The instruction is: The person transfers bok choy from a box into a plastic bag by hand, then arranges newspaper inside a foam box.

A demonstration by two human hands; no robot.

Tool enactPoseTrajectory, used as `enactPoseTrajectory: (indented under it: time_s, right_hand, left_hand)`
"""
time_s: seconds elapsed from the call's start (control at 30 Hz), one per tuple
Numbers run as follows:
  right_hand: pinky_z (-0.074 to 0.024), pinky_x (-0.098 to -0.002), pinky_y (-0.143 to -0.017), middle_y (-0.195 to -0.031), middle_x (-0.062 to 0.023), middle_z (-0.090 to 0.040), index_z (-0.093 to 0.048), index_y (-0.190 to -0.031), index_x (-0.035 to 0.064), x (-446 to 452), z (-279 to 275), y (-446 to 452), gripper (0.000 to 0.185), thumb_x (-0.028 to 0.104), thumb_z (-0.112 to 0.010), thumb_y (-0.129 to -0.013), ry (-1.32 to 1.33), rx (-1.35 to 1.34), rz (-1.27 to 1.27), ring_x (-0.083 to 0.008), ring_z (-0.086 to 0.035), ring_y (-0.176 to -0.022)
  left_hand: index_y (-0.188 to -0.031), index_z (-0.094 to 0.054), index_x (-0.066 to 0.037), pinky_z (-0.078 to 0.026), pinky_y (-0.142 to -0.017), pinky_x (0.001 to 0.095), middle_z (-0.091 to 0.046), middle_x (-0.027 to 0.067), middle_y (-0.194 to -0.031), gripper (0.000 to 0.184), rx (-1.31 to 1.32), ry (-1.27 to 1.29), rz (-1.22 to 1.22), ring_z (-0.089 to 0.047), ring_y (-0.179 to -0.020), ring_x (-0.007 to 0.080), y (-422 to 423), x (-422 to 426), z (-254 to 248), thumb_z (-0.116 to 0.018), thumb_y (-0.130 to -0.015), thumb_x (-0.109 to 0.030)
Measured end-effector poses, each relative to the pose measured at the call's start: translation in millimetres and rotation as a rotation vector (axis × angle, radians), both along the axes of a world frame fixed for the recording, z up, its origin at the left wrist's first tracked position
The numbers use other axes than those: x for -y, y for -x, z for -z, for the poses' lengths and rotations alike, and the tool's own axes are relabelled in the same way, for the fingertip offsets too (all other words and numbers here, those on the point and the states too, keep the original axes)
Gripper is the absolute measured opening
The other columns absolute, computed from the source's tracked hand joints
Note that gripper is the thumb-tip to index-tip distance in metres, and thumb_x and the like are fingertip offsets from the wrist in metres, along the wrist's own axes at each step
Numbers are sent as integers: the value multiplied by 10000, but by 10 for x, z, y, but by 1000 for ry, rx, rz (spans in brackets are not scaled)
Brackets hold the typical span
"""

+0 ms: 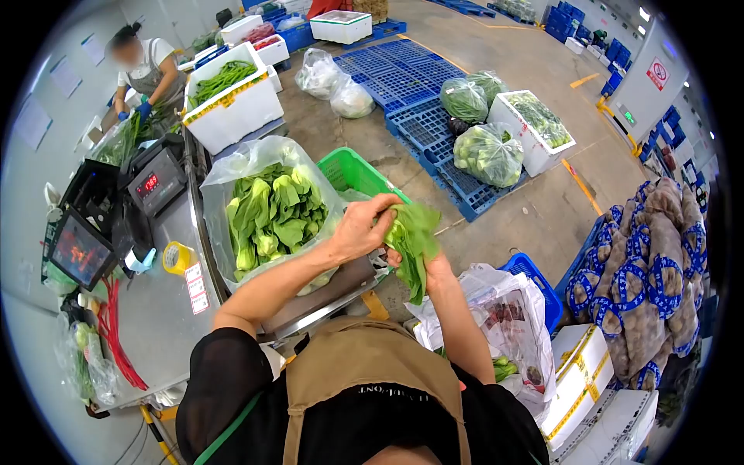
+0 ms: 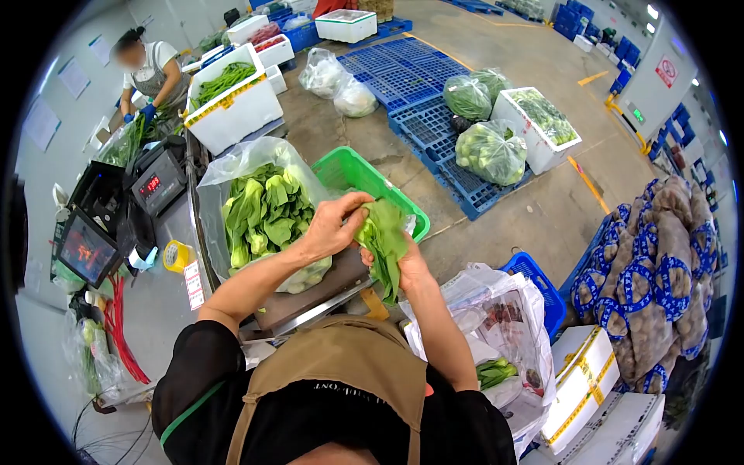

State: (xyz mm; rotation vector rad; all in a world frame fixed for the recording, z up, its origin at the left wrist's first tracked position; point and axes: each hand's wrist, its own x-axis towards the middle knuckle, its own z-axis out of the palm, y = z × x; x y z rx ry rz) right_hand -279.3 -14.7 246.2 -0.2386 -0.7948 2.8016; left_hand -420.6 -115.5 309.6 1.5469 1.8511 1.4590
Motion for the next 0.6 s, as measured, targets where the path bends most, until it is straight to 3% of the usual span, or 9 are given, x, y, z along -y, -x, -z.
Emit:
enactPoseTrajectory:
  time_s: [0.07,0.13,0.23,0.33,0.47,0.6]
  right_hand:
    - [-546,-318,-741,-1070,-163,-609,-483,-1188,-34,33,-19,1,458,153,-681,-821,-97,96,158,-228,-650,-837]
    - [-544,-331,-792,-1092,-159,-606,-467,-1201,-45,21,4,-20,483,134,-689,-811,-151,130,152,-230,-649,-901]
    - [-543,-323,-776,-1092,-138,-597,-443,-1223,-50,16,1,-42,495,97,-666,-807,-233,175,151,-207,-639,-912]
    - [-538,-311,-749,-1070,-130,-587,-442,-1217,-55,1,15,-50,475,50,-641,-797,-366,224,184,-188,-627,-903]
    - [-524,-294,-755,-1054,-121,-577,-447,-1216,-49,39,73,15,467,16,-622,-788,-491,253,319,-175,-611,-912]
    - [-516,-298,-803,-1085,-103,-583,-467,-1223,-18,10,353,67,442,36,-631,-816,-495,232,396,-192,-610,-946]
  left_hand:
    - [-1080,-560,49,-506,-697,282,-676,133,-907,205,192,16,-101,-641,-797,154,-29,-47,93,-549,-898,-45]
    - [-1085,-552,66,-497,-709,273,-676,119,-900,218,434,50,-167,-616,-806,126,-36,-73,187,-555,-907,-60]
    - [-1087,-567,47,-491,-715,278,-667,110,-883,225,265,68,-77,-614,-803,138,20,-87,276,-566,-904,-84]
    - [-1076,-592,24,-495,-686,312,-670,143,-871,227,-79,178,112,-649,-767,197,181,-73,147,-583,-888,-102]
    - [-1059,-620,7,-499,-636,357,-646,215,-840,232,-140,68,-87,-660,-727,330,93,-153,207,-612,-853,-100]
    - [-1046,-621,7,-502,-642,356,-652,202,-837,224,-106,27,-216,-653,-723,335,26,-208,341,-625,-839,-80]
